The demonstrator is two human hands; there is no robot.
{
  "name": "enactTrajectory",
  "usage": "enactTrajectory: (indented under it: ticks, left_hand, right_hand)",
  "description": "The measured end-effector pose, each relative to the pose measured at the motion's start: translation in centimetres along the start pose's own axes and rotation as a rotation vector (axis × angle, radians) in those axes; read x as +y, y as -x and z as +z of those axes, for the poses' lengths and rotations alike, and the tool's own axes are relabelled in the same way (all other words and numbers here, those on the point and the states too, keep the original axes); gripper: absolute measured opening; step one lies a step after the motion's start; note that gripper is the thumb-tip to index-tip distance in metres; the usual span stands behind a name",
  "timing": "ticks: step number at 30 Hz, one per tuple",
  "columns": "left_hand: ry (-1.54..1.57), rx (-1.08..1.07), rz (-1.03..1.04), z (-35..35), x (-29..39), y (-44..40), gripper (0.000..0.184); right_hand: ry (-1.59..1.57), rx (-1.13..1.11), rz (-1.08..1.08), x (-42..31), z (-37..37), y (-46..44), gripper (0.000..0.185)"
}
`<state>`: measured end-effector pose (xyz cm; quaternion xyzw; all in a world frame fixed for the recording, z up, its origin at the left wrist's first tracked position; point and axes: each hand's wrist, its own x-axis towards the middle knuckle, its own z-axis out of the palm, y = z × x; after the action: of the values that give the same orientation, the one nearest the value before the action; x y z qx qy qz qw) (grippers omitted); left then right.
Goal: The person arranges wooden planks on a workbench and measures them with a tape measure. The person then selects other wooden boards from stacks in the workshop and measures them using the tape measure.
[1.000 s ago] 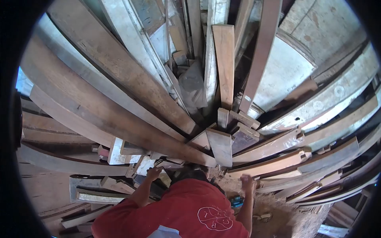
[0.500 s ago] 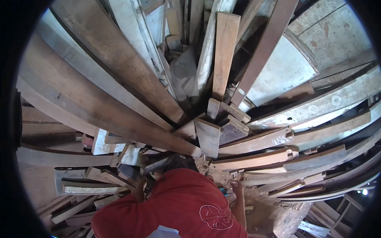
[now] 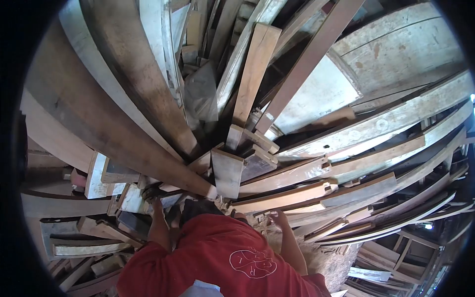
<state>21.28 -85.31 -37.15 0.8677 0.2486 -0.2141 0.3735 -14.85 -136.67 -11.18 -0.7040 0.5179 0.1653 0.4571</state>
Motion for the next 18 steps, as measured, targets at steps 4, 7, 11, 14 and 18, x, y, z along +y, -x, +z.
enactTrajectory:
  ticks: [4,7,11,14,18]
  left_hand:
    - [0.043,0.046,-0.234,-1.2,2.3,1.2,0.062]
    - [0.206,0.182,-0.197,-2.4,2.6,2.7,0.055]
    - [0.308,0.329,-0.331,-4.0,1.8,2.4,0.047]
    - [0.743,0.363,-0.302,-5.0,-4.3,-0.2,0.041]
    - [0.916,0.178,-0.523,-6.6,-6.2,-1.4,0.040]
  right_hand:
    - [-0.015,-0.032,-0.052,0.7,-0.2,-1.0,0.035]
    - [0.099,-0.072,-0.032,-0.7,-0.5,-0.4,0.031]
    - [0.117,-0.098,-0.015,-1.0,0.0,0.0,0.032]
    - [0.134,-0.119,-0.036,0.3,0.5,-0.1,0.033]
    - [0.239,-0.120,0.046,-1.0,0.1,1.5,0.032]
